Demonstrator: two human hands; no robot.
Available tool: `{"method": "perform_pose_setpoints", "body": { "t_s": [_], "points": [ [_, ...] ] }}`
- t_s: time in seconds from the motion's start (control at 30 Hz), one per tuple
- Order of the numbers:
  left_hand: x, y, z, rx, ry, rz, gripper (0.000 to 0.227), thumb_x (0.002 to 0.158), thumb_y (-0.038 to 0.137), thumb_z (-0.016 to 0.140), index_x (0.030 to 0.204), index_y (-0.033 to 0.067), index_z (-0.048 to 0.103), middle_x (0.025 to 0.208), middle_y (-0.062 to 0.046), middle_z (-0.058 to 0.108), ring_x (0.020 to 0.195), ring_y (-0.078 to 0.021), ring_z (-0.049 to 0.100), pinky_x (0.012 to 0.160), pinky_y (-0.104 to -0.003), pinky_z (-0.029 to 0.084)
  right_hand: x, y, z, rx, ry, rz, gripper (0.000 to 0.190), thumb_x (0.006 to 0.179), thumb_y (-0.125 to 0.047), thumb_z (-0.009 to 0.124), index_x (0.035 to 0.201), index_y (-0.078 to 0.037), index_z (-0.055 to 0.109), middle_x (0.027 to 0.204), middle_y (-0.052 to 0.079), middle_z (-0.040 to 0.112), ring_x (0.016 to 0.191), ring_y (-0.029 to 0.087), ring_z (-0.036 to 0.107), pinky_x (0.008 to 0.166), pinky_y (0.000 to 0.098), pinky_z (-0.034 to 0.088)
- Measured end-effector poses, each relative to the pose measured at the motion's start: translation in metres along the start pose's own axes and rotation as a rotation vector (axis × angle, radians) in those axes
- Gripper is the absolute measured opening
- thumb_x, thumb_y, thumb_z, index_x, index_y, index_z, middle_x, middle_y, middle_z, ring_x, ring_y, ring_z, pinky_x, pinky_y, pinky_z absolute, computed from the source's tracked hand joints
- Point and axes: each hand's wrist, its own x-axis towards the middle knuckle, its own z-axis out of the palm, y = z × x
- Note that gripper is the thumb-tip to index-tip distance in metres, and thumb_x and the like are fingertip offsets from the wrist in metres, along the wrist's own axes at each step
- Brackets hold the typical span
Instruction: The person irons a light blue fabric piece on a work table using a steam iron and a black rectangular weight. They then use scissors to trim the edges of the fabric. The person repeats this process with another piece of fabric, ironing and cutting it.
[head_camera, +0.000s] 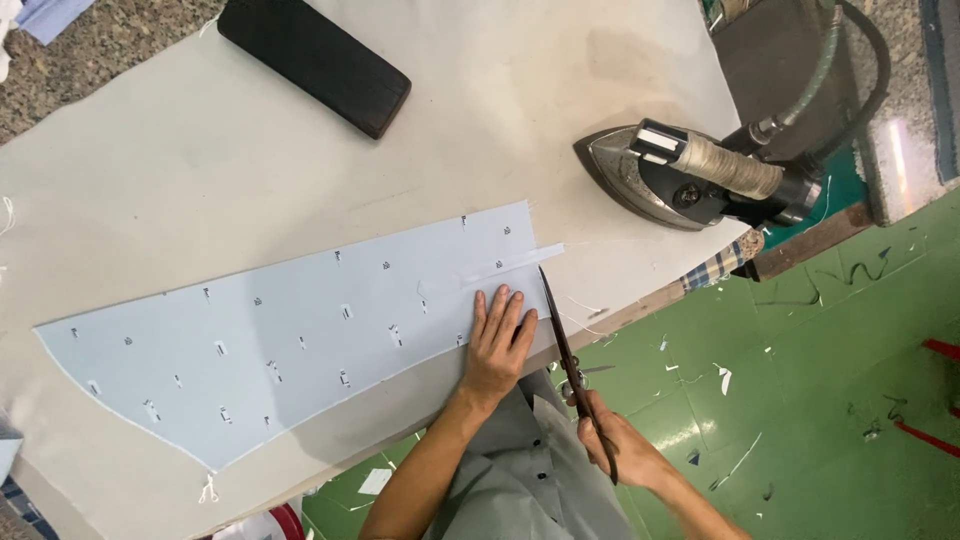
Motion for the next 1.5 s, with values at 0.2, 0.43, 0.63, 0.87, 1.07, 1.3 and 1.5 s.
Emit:
{"method": "perform_pose_setpoints", "body": {
  "t_s": [0.2, 0.43, 0.63, 0.87, 1.07, 1.3, 1.5],
  "points": [
    [-0.003, -0.001, 0.0, -0.018, -0.025, -0.004, 0.012, 0.092, -0.003, 0.08, 0.103, 0.0013, 0.075, 0.119, -0.025, 0.071, 0.122, -0.0457, 0.063, 0.106, -0.069, 0.049, 0.01, -0.018, 0.009, 0.043, 0.103, 0.066, 0.07, 0.087, -0.068, 0.037, 0.128, -0.014, 0.055, 0.061, 0.001, 0.054, 0.047, 0.014, 0.054, 0.047, 0.0311, 0.045],
    [0.0, -0.001, 0.0, -0.024, 0.009, -0.012, 0.012, 0.091, -0.004, 0.081, 0.1, 0.0009, 0.075, 0.116, -0.025, 0.072, 0.119, -0.0451, 0.066, 0.103, -0.069, 0.051, 0.011, -0.021, 0.001, 0.039, 0.037, 0.051, 0.069, 0.088, -0.069, 0.034, 0.128, -0.015, 0.051, 0.062, 0.0, 0.049, 0.05, 0.015, 0.053, 0.053, 0.0324, 0.048],
    [-0.001, -0.001, -0.005, -0.078, 0.009, 0.0, 0.011, 0.093, -0.005, 0.077, 0.103, -0.0006, 0.075, 0.12, -0.026, 0.07, 0.123, -0.0452, 0.063, 0.105, -0.07, 0.049, 0.032, -0.042, -0.007, -0.027, 0.033, -0.113, 0.065, 0.096, -0.061, 0.026, 0.132, -0.01, 0.045, 0.068, 0.001, 0.05, 0.053, 0.016, 0.053, 0.054, 0.0333, 0.049],
    [-0.002, -0.003, -0.004, -0.102, 0.019, 0.013, 0.011, 0.095, -0.005, 0.074, 0.106, -0.0013, 0.074, 0.122, -0.026, 0.069, 0.124, -0.0461, 0.062, 0.105, -0.071, 0.048, 0.042, -0.045, -0.005, -0.054, 0.147, -0.105, 0.066, 0.091, -0.067, 0.031, 0.121, -0.012, 0.05, 0.064, 0.001, 0.047, 0.05, 0.016, 0.049, 0.05, 0.0342, 0.043],
    [-0.002, -0.004, -0.004, -0.113, 0.02, 0.017, 0.011, 0.095, -0.005, 0.074, 0.106, -0.0019, 0.074, 0.122, -0.027, 0.069, 0.124, -0.0469, 0.062, 0.105, -0.071, 0.048, 0.04, -0.045, -0.008, -0.029, 0.176, -0.173, 0.051, 0.096, -0.06, 0.041, 0.098, -0.01, 0.054, 0.06, -0.001, 0.048, 0.039, 0.013, 0.047, 0.04, 0.0303, 0.04],
    [-0.002, -0.002, -0.006, -0.121, 0.012, 0.012, 0.012, 0.096, -0.005, 0.074, 0.107, -0.0023, 0.074, 0.124, -0.027, 0.068, 0.126, -0.0468, 0.06, 0.105, -0.072, 0.048, 0.038, -0.058, -0.015, 0.029, 0.051, -0.099, 0.082, 0.088, -0.069, 0.028, 0.142, -0.01, 0.044, 0.071, -0.001, 0.043, 0.056, 0.014, 0.049, 0.056, 0.0318, 0.061],
    [-0.001, -0.002, -0.007, -0.123, 0.009, 0.011, 0.01, 0.097, -0.003, 0.072, 0.107, -0.0021, 0.074, 0.124, -0.027, 0.068, 0.125, -0.0467, 0.061, 0.105, -0.071, 0.048, 0.041, -0.06, -0.012, -0.059, 0.135, -0.103, 0.077, 0.086, -0.071, 0.03, 0.127, -0.011, 0.053, 0.063, 0.002, 0.053, 0.045, 0.019, 0.066, 0.046, 0.0329, 0.053]
  ]
}}
